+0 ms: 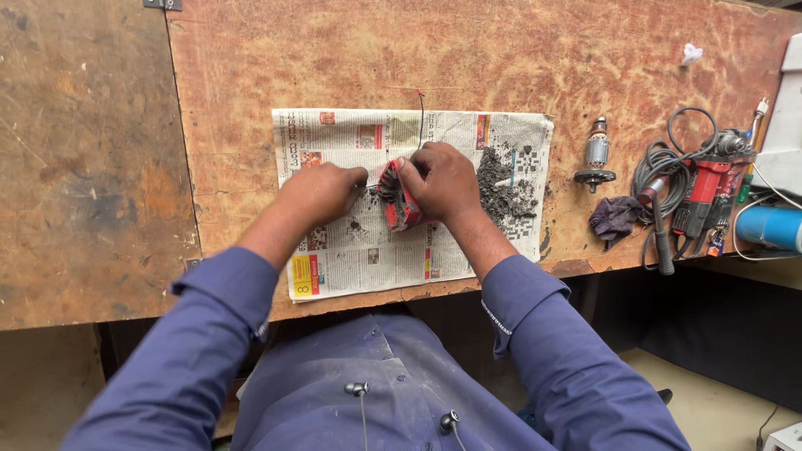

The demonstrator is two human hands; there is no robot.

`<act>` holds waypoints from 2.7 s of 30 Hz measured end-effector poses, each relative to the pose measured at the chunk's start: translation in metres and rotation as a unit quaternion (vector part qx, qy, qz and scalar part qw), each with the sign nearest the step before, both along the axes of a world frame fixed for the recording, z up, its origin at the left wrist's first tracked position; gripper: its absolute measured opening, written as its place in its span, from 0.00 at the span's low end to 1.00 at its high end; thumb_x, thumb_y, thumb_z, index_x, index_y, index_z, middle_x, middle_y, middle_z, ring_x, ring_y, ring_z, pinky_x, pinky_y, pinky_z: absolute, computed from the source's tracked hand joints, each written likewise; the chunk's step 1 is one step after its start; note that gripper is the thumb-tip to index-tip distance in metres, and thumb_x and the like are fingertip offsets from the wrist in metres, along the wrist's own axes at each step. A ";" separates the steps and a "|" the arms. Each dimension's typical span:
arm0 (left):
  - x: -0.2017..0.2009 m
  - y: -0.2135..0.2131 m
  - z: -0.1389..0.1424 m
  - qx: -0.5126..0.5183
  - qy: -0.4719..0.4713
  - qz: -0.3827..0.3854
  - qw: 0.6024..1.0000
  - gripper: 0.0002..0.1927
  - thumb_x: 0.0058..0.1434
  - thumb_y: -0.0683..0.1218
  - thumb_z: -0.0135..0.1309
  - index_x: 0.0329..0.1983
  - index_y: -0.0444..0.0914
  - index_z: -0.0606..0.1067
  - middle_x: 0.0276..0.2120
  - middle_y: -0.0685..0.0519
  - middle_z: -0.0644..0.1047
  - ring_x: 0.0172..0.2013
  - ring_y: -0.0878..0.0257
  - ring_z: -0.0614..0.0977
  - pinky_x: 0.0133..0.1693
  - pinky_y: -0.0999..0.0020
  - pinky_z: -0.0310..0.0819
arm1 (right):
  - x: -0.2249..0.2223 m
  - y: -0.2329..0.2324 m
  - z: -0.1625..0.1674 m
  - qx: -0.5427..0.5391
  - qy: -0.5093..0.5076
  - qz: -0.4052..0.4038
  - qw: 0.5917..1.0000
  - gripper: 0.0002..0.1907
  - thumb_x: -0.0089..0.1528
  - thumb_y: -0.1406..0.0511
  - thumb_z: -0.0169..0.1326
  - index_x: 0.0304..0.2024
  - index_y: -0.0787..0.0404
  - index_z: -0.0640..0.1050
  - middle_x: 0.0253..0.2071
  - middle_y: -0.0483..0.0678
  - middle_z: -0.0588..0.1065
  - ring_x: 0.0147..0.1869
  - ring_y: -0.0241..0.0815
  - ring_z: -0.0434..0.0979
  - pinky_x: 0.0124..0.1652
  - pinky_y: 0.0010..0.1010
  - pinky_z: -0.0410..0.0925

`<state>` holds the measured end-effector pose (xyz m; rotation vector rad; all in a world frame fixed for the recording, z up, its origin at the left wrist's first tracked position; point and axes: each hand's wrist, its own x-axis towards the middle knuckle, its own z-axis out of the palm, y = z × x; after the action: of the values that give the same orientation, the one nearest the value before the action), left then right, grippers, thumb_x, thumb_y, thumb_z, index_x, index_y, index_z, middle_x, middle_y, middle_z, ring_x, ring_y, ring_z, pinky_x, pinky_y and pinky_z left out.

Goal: The person holds a red power tool motor housing over a sheet of newspaper and scrapes accumulated dark debris out of its interior with a screwdriver, letting the debris fall onto the paper. They periodically tap out loose material, scrape the fan component, and continue clearing the housing cavity.

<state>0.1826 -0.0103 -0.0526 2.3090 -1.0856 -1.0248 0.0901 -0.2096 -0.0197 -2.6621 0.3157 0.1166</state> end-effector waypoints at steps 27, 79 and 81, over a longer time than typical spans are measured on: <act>0.048 -0.012 0.022 -0.106 -0.371 -0.333 0.860 0.13 0.74 0.50 0.43 0.33 0.43 0.72 0.18 0.55 0.76 0.19 0.64 0.82 0.17 0.66 0.74 | 0.003 -0.001 0.000 -0.006 0.012 0.009 1.000 0.21 0.64 0.52 0.57 0.27 0.61 0.81 0.28 0.48 0.73 0.35 0.48 0.77 0.36 0.42 0.69; -0.060 0.055 -0.002 -0.124 -0.149 0.189 0.963 0.07 0.69 0.51 0.53 0.42 0.46 0.79 0.33 0.52 0.82 0.29 0.51 0.84 0.30 0.55 0.78 | 0.011 0.010 0.015 -0.007 -0.004 0.006 1.000 0.20 0.67 0.53 0.53 0.30 0.61 0.82 0.30 0.49 0.76 0.38 0.52 0.78 0.39 0.44 0.70; -0.081 0.060 -0.002 -0.196 -0.132 0.225 0.945 0.08 0.69 0.51 0.52 0.46 0.45 0.78 0.35 0.51 0.82 0.30 0.50 0.84 0.30 0.54 0.78 | 0.013 0.011 0.018 -0.002 -0.005 0.000 1.000 0.20 0.67 0.53 0.53 0.31 0.60 0.83 0.30 0.50 0.76 0.39 0.52 0.78 0.39 0.44 0.70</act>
<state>0.1015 0.0500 -0.0546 2.2405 -0.7122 -0.2995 0.1027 -0.1985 -0.0022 -2.6657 0.3135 0.1028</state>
